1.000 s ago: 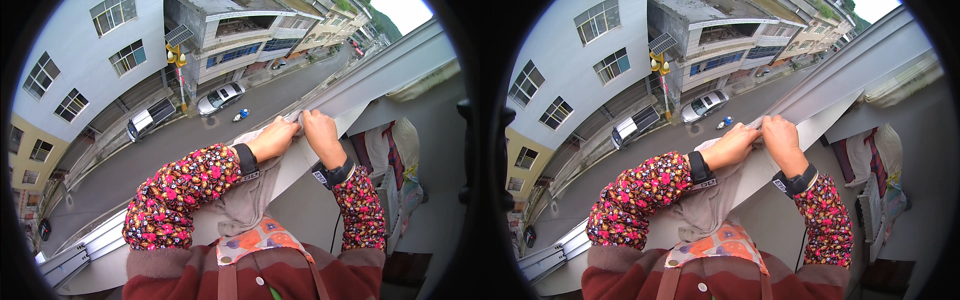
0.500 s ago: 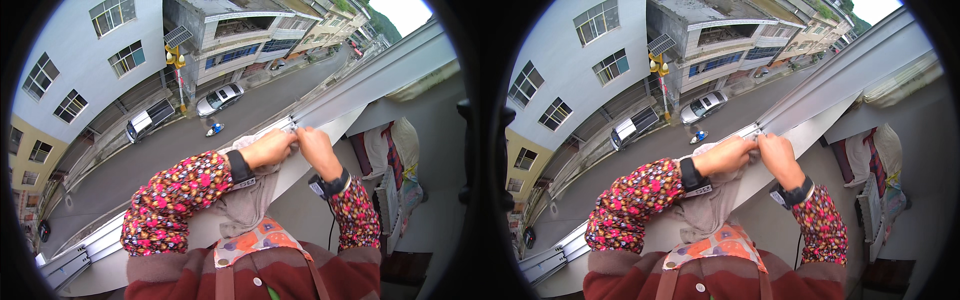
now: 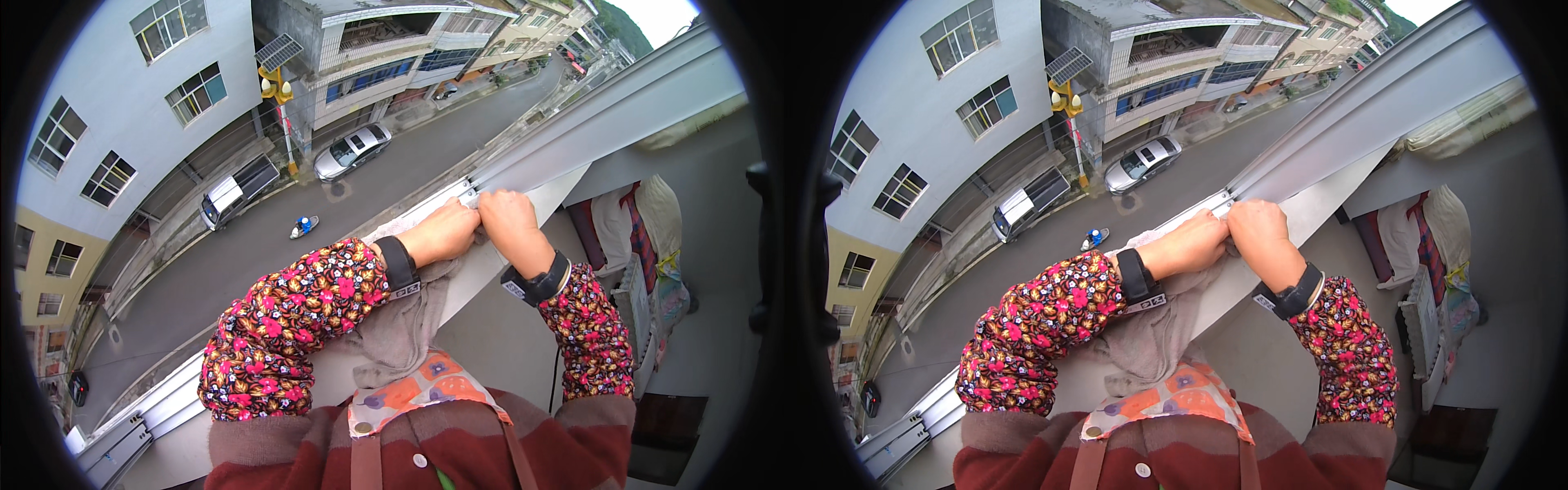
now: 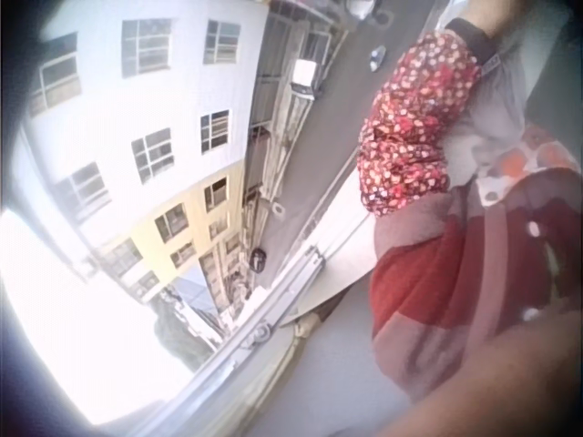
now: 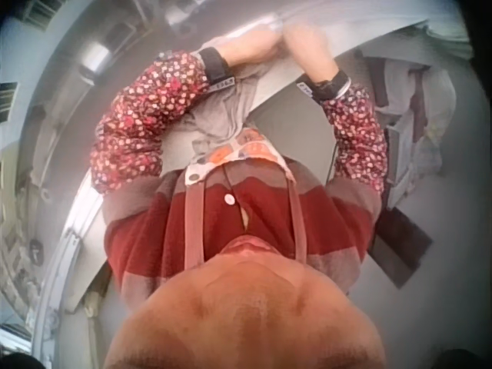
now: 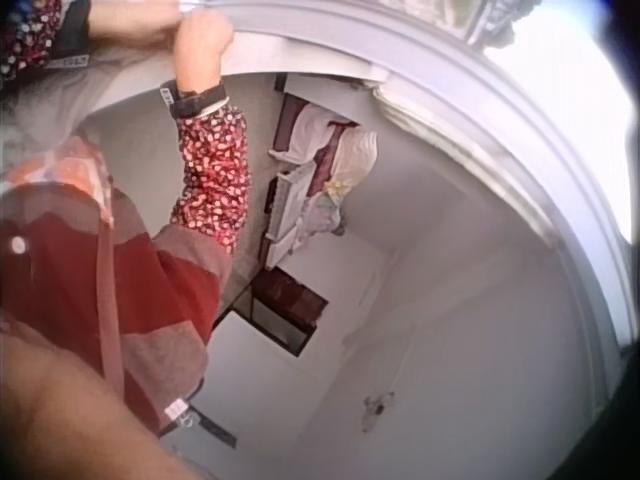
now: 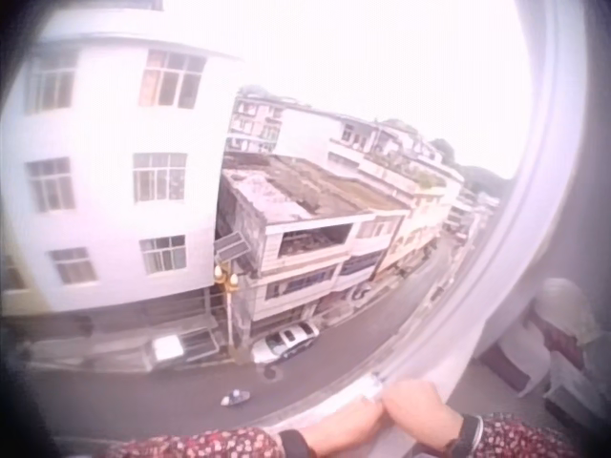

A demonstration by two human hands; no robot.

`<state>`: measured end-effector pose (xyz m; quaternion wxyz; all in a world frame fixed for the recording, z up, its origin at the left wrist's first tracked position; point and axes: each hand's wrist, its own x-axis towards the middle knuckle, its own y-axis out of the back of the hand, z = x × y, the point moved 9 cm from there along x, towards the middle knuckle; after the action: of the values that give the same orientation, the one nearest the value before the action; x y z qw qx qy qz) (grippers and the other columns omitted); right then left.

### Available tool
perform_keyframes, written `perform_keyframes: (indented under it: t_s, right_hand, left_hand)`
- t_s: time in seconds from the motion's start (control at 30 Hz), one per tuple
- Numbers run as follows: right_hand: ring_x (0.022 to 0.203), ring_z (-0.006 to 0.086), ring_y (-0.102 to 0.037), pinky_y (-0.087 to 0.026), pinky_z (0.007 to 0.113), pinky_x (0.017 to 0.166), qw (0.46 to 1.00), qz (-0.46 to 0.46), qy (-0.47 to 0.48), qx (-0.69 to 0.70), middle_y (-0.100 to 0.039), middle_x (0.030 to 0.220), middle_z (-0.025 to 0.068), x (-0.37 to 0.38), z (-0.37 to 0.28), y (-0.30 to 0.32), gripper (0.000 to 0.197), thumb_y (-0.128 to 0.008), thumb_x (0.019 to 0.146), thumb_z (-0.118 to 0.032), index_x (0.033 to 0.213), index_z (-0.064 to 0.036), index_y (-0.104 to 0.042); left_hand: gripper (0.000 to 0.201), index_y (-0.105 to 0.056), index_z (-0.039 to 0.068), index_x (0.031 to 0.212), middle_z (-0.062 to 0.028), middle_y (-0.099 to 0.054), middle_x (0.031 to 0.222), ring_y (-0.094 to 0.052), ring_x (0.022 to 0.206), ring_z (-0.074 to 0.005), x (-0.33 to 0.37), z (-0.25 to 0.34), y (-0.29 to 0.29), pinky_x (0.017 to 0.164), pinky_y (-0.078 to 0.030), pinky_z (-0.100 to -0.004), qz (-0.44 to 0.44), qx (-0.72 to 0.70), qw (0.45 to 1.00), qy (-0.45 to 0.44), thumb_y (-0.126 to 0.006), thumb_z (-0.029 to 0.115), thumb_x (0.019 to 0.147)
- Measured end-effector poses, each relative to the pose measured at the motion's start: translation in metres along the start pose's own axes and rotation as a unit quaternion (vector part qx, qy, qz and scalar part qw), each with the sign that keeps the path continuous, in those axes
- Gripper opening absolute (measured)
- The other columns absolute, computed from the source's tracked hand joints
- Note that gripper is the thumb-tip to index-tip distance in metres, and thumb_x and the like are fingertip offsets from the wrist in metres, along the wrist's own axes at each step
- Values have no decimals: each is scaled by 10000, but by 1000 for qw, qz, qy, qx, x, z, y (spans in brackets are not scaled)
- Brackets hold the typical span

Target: The person cleans the window frame and sill using a cloth and a small tool. They wipe the frame, scrape debris from the tracks, open and close the window, and rinse the cloth in a bucket of water.

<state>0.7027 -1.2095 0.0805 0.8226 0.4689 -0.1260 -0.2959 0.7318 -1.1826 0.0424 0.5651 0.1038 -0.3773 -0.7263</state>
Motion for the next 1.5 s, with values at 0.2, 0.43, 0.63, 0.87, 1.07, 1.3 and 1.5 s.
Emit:
perform_keyframes:
  t_s: [0.2, 0.43, 0.63, 0.87, 1.07, 1.3, 1.5]
  right_hand:
    - [733, 366, -663, -524, 471, 648, 987, -21, 12, 160, -665, 747, 174, -19, 25, 2, 136, -649, 856, -172, 818, -42, -656]
    - [693, 300, -680, -543, 404, 590, 988, 54, -34, 141, -653, 741, 104, -45, 42, 5, 115, -653, 847, -173, 833, -60, -640]
    - [645, 257, -690, -558, 367, 594, 1000, 11, 11, 19, -660, 695, 102, -9, -19, 8, 60, -649, 771, -137, 747, -82, -656]
    - [735, 238, -727, -567, 352, 612, 993, -49, 107, 24, -716, 758, 90, 22, -8, 11, 56, -683, 749, -145, 737, -111, -726]
    - [674, 305, -698, -560, 386, 594, 994, -47, 93, 25, -671, 672, 145, 26, -11, 4, 85, -653, 741, -107, 673, -72, -690]
    - [693, 323, -698, -567, 401, 613, 993, -8, 47, 107, -672, 744, 145, -22, 3, 9, 46, -643, 769, -71, 804, -41, -644]
    - [701, 293, -708, -571, 382, 620, 997, -16, 4, 77, -670, 780, 130, -22, 8, -11, 74, -639, 783, -78, 846, -48, -613]
  left_hand:
    - [303, -666, 11, 1034, -248, -663, 851, -631, 864, -427, -18, -6, 2, 791, -508, -488, -37, -66, 997, 13, -556, 39, 753]
    - [356, -665, 8, 1085, -242, -665, 950, -595, 914, -410, -10, -2, 1, 867, -474, -480, -36, -35, 998, 25, -542, 68, 757]
    - [211, -662, -17, 910, -241, -664, 929, -594, 904, -415, -6, -12, 1, 865, -476, -487, -39, 65, 997, 19, -541, 58, 754]
    - [288, -697, 2, 964, -244, -654, 822, -627, 848, -427, -16, -22, 6, 792, -512, -482, -61, -36, 996, 52, -547, 44, 721]
    - [335, -670, 9, 1030, -260, -643, 880, -602, 905, -426, -8, -5, 9, 791, -497, -503, 7, 2, 1000, -13, -545, 29, 719]
    - [190, -626, 1, 896, -240, -633, 783, -600, 800, -430, -21, -14, -7, 739, -481, -512, -73, 36, 997, 15, -546, 15, 725]
    - [170, -632, 21, 891, -244, -631, 787, -589, 832, -426, -7, -10, 1, 771, -472, -514, -24, 3, 1000, 7, -551, 38, 742]
